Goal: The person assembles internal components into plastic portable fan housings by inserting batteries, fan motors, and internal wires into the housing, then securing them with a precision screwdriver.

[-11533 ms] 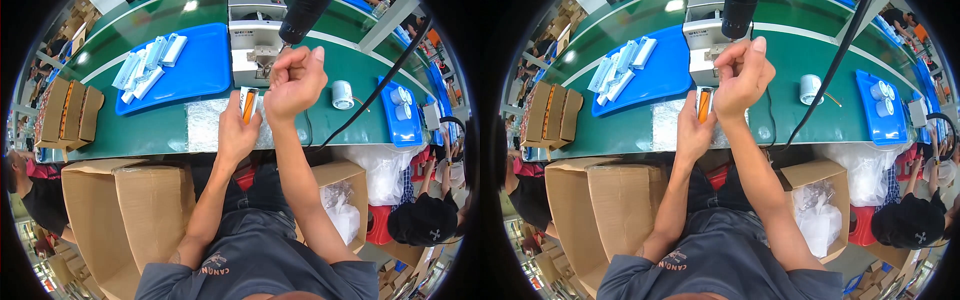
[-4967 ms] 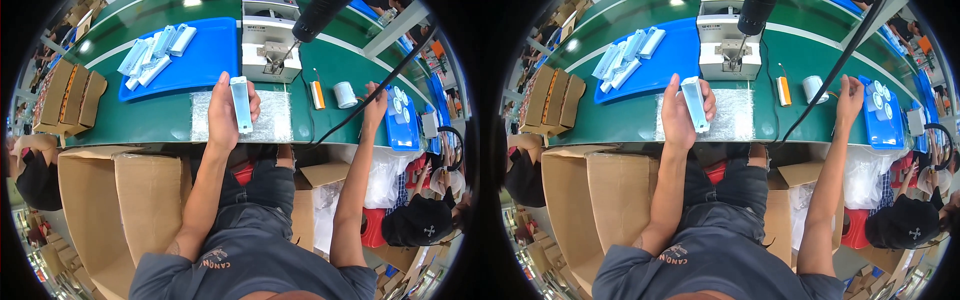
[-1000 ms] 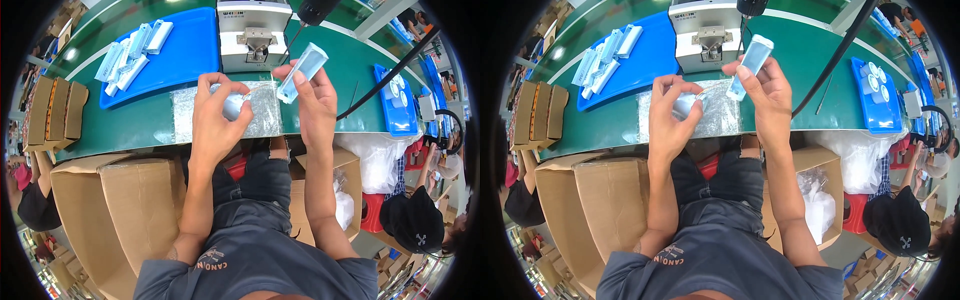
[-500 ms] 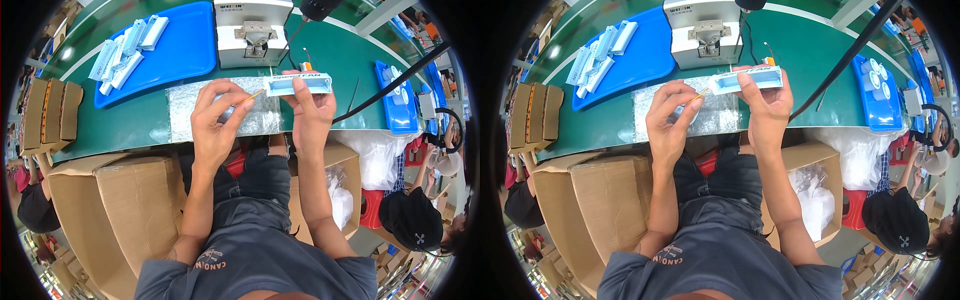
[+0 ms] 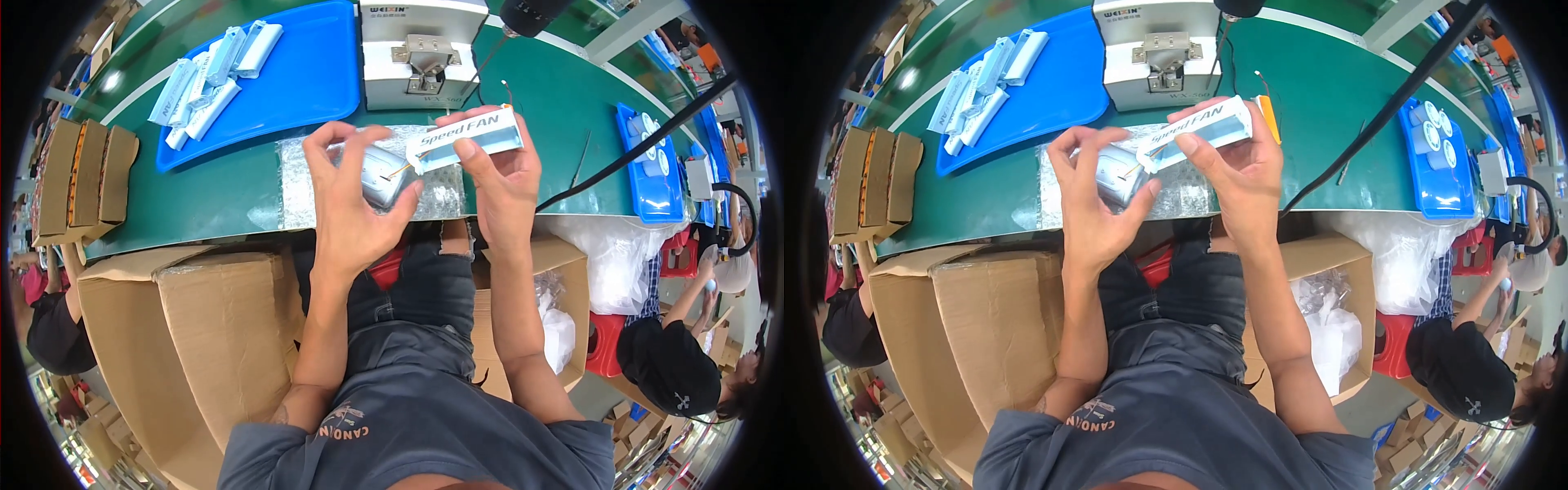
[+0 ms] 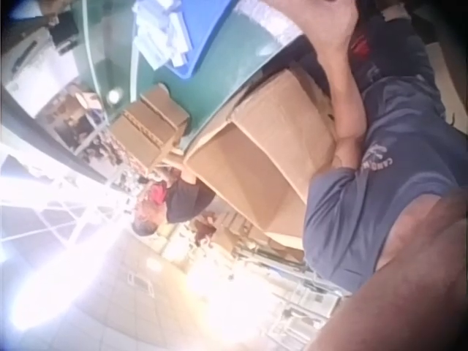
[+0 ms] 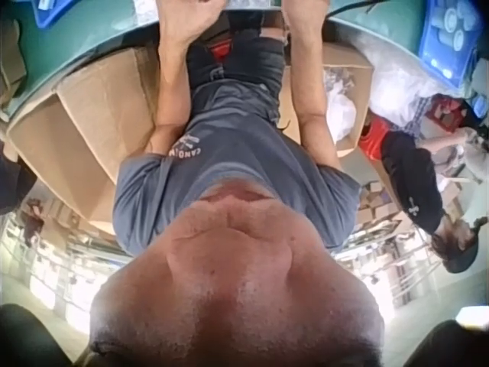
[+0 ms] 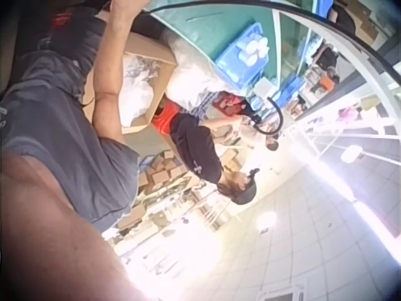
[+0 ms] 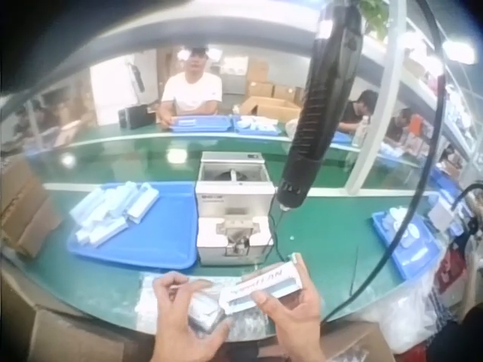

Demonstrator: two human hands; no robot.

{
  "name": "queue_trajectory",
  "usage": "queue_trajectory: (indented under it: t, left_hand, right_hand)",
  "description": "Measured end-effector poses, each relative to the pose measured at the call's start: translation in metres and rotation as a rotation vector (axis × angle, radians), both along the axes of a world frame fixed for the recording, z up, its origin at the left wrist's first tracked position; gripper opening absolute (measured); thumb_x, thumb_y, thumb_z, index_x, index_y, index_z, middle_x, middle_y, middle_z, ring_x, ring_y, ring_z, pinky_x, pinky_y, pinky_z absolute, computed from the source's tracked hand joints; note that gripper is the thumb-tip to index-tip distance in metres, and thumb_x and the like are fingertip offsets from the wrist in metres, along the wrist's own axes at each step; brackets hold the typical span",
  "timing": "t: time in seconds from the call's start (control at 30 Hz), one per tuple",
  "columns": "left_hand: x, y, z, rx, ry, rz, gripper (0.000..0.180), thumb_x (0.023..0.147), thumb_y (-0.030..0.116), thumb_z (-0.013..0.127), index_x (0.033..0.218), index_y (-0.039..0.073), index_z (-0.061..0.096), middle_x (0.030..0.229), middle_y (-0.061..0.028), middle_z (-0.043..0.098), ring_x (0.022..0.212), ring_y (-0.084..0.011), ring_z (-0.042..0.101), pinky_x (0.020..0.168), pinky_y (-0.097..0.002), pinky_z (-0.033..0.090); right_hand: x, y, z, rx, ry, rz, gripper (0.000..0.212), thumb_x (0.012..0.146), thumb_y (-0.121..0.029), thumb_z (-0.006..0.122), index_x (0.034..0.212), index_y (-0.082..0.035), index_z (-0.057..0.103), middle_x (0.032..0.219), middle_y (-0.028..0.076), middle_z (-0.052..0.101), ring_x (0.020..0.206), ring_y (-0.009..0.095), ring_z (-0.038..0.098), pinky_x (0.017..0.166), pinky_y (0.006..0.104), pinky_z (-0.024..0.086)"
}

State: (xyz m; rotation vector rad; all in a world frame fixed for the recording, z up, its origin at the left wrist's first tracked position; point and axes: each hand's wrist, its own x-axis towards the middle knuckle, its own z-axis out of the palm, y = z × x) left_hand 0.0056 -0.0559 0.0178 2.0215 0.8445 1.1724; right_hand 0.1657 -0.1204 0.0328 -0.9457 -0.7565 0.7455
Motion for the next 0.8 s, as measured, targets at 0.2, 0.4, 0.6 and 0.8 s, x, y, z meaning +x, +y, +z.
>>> queue_trajectory:
  t: [0.2,0.4,0.6,0.8]
  left_hand:
    - [-0.005,0.007,-0.001,-0.131,-0.077,-0.067,0.064,0.073,0.006,0.083,0.13,0.005,0.053,0.117,-0.0163,0.063,0.108,-0.0325,0.063,0.094,-0.0395,0.05]
    - [-0.002,0.019,-0.002,-0.214,-0.123,-0.244,0.065,0.072,0.004,0.082,0.13,0.005,0.053,0.121,-0.013,0.065,0.114,-0.0276,0.064,0.1,-0.0368,0.048]
    - [-0.005,0.022,-0.005,-0.28,-0.113,-0.308,0.069,0.072,0.002,0.082,0.134,0.002,0.054,0.124,-0.0098,0.063,0.116,-0.0209,0.06,0.105,-0.0367,0.044]
    - [-0.004,0.021,-0.005,-0.361,-0.163,-0.325,0.067,0.071,0.002,0.083,0.133,0.001,0.056,0.117,-0.0084,0.067,0.113,-0.0197,0.062,0.101,-0.0346,0.046]
  right_hand:
    - [0.0,0.008,0.008,0.065,-0.32,0.073,0.044,0.086,0.005,0.075,0.126,0.001,0.057,0.115,0.016,0.07,0.107,0.022,0.07,0.089,0.036,0.058]
    - [0.017,0.017,0.016,0.109,-0.89,0.065,0.051,0.078,0.0,0.079,0.127,-0.004,0.064,0.119,0.011,0.071,0.103,0.025,0.072,0.086,0.0334,0.059]
    - [0.021,0.022,0.027,0.13,-1.004,0.125,0.054,0.075,-0.002,0.081,0.127,-0.007,0.066,0.121,0.009,0.072,0.101,0.025,0.073,0.084,0.0326,0.059]
    - [0.024,0.029,0.036,0.111,-1.017,0.198,0.05,0.075,-0.003,0.083,0.123,-0.008,0.069,0.118,0.008,0.073,0.1,0.024,0.073,0.084,0.0324,0.059]
